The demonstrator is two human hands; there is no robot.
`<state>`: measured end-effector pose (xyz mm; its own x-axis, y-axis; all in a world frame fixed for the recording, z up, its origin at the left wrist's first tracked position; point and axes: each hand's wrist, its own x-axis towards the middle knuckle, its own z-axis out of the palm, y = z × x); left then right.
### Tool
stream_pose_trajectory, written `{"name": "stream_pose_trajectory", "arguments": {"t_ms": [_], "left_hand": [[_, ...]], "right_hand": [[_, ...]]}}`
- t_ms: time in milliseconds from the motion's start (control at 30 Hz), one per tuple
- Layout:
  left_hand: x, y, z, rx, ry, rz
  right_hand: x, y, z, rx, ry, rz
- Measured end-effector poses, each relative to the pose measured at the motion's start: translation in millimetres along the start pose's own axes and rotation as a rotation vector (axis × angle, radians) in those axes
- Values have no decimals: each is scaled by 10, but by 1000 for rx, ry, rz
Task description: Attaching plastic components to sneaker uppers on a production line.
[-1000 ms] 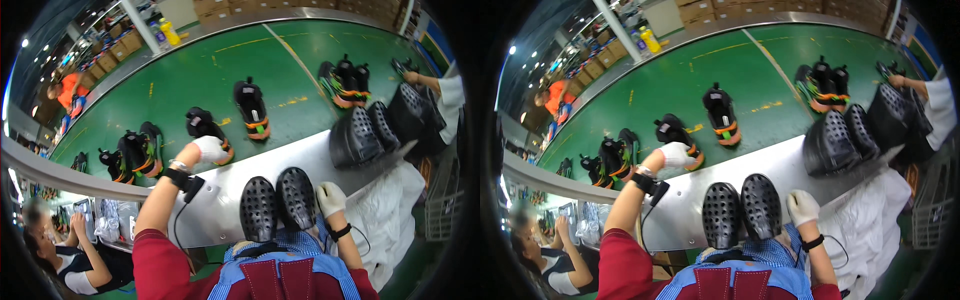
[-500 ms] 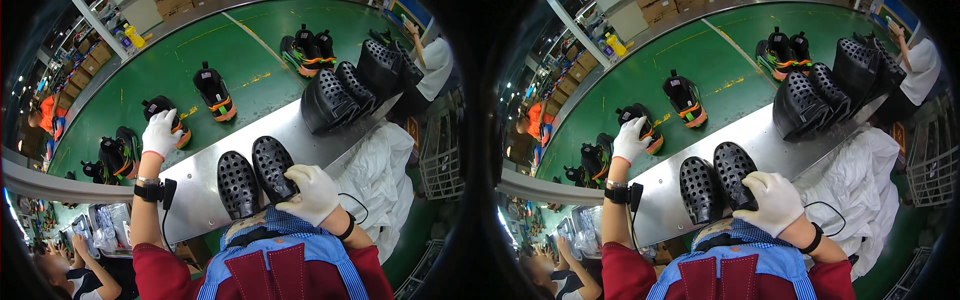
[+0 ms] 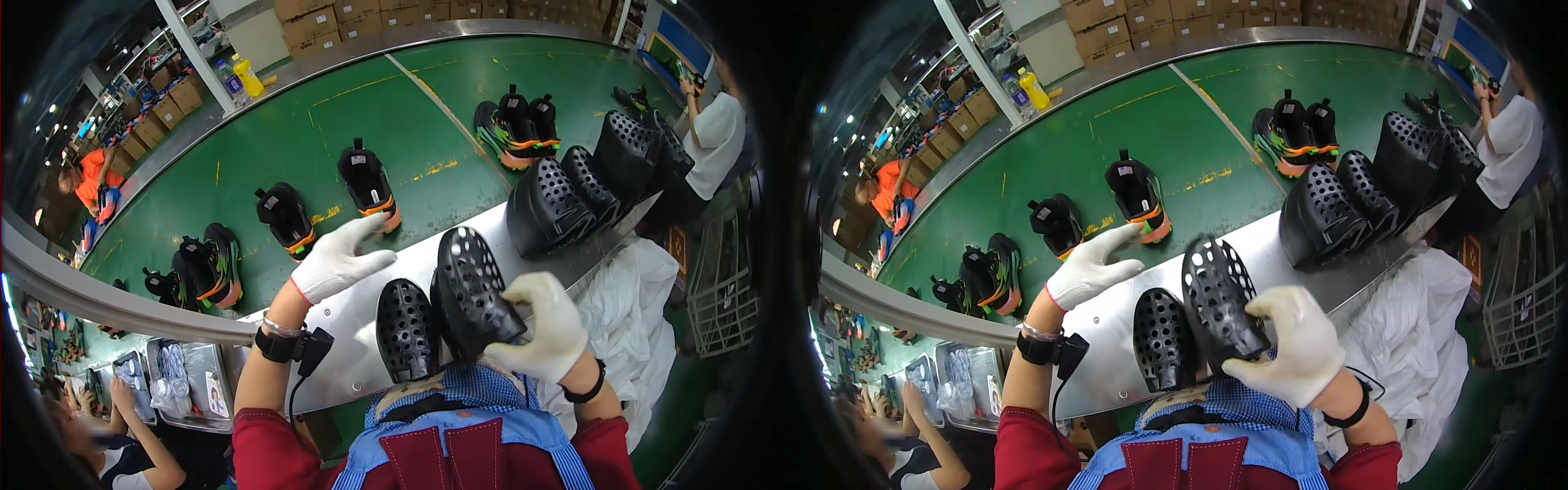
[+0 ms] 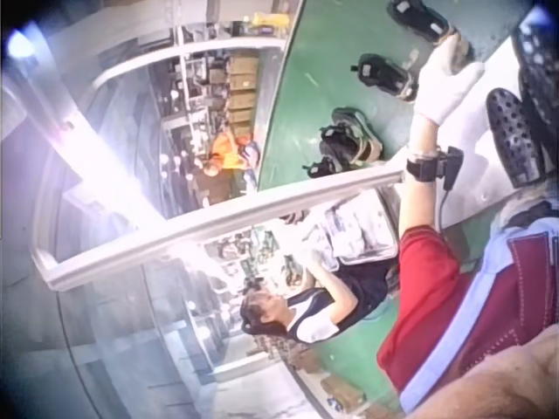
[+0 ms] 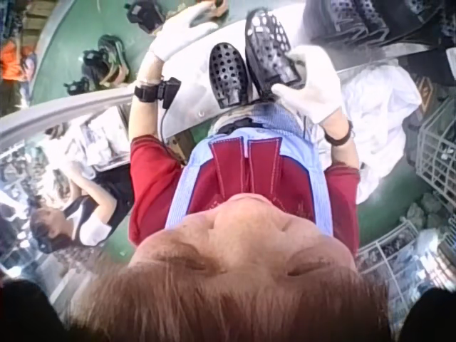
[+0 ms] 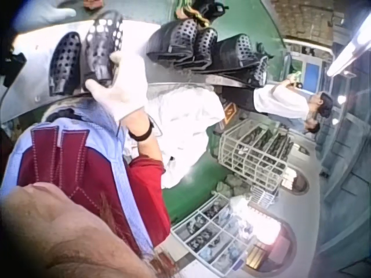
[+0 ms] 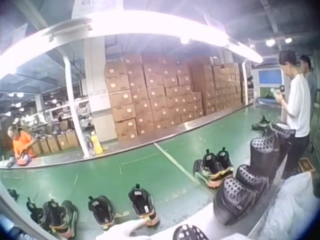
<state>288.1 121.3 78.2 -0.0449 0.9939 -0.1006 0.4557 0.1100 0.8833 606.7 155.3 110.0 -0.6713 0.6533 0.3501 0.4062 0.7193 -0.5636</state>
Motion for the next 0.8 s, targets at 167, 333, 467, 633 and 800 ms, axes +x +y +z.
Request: {"name": "stream_pose_trajectory", "arguments": {"t_ms": [167, 333, 467, 633, 800], "left_hand": [[148, 159, 177, -872, -400, 161], [175, 204, 226, -1202, -322, 239], [261, 31, 182, -1106, -212, 310], [383, -211, 204, -1160, 68, 119], [511, -425, 266, -1231, 121, 66]], "right_hand": [[640, -128, -18, 26, 80, -259], [1092, -166, 153, 26, 30, -406], [1274, -105, 280, 69, -45, -410], [1445, -56, 457, -42, -207, -77], [1646, 25, 596, -170, -327, 39]]}}
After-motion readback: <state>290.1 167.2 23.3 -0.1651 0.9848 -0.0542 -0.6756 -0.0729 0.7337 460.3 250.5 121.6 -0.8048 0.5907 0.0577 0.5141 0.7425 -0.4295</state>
